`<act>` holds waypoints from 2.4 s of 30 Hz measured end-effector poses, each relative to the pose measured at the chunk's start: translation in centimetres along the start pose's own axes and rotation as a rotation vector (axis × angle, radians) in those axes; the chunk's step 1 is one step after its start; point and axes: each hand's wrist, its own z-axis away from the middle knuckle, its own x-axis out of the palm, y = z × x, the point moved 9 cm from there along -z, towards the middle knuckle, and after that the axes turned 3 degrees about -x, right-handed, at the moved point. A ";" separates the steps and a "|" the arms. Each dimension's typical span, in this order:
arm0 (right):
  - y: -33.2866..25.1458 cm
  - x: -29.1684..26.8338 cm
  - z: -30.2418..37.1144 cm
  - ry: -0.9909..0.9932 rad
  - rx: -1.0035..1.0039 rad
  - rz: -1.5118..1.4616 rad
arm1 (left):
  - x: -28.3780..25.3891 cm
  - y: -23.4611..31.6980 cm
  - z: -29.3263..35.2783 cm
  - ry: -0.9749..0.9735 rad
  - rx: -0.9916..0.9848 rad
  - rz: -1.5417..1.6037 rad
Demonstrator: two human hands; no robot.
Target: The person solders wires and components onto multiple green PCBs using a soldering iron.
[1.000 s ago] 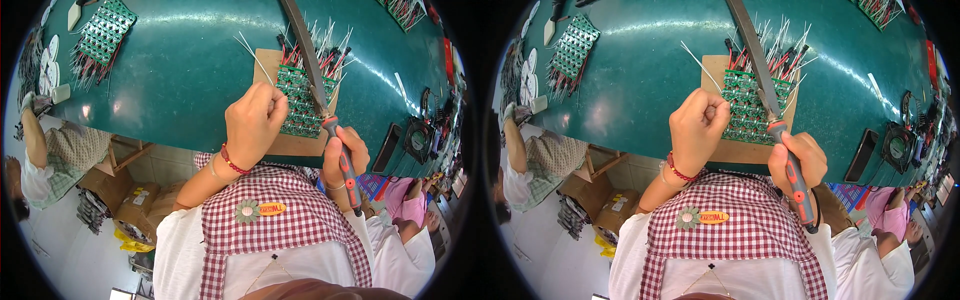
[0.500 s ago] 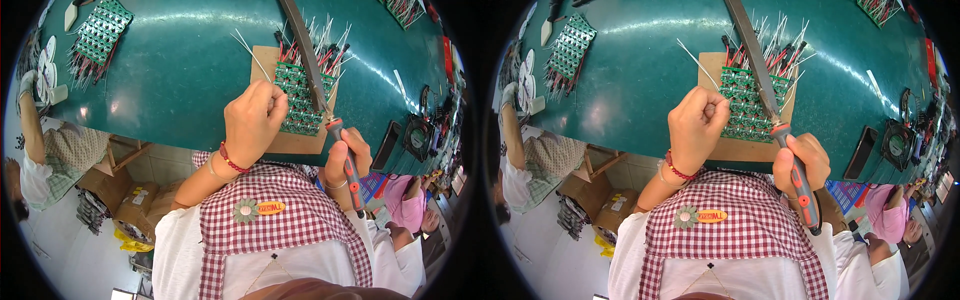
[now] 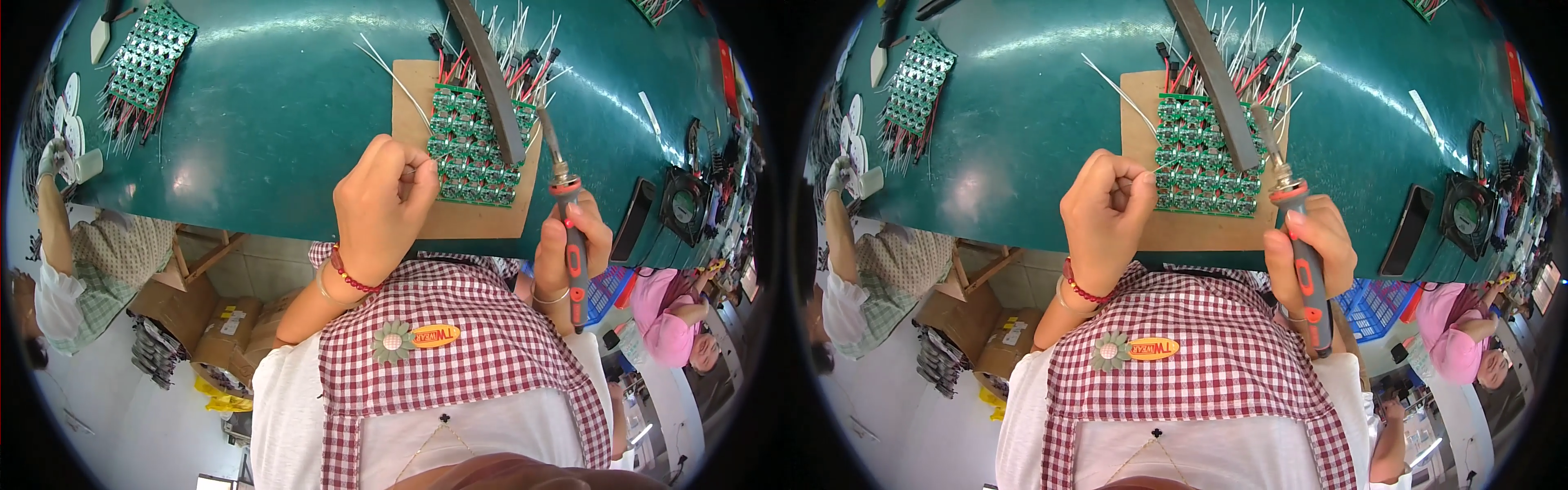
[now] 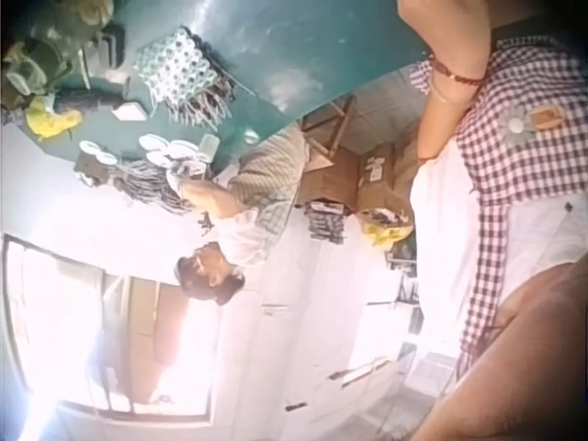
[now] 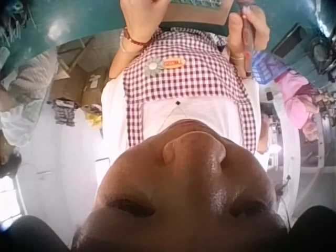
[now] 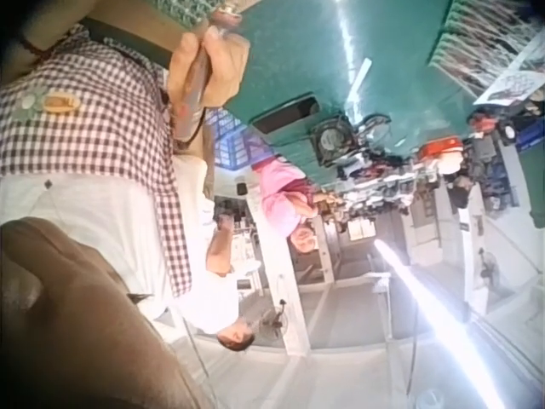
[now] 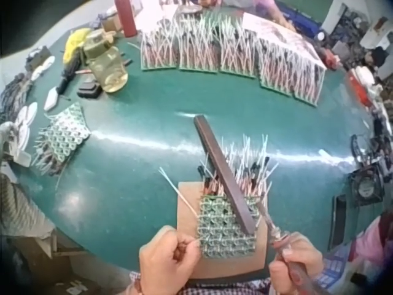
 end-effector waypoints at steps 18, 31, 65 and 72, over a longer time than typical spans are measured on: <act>-1.8 1.9 0.8 -0.130 -0.140 0.118 | 2.1 0.8 0.0 0.032 0.119 -0.093; -2.2 3.0 1.1 -0.143 -0.120 0.201 | 2.5 0.9 -0.5 0.006 0.126 -0.138; -2.7 1.9 1.3 -0.016 -0.171 0.139 | 2.0 1.0 -0.8 0.022 0.120 -0.104; -2.3 2.8 1.1 -0.047 -0.142 0.152 | 2.5 1.0 -0.9 0.012 0.149 -0.138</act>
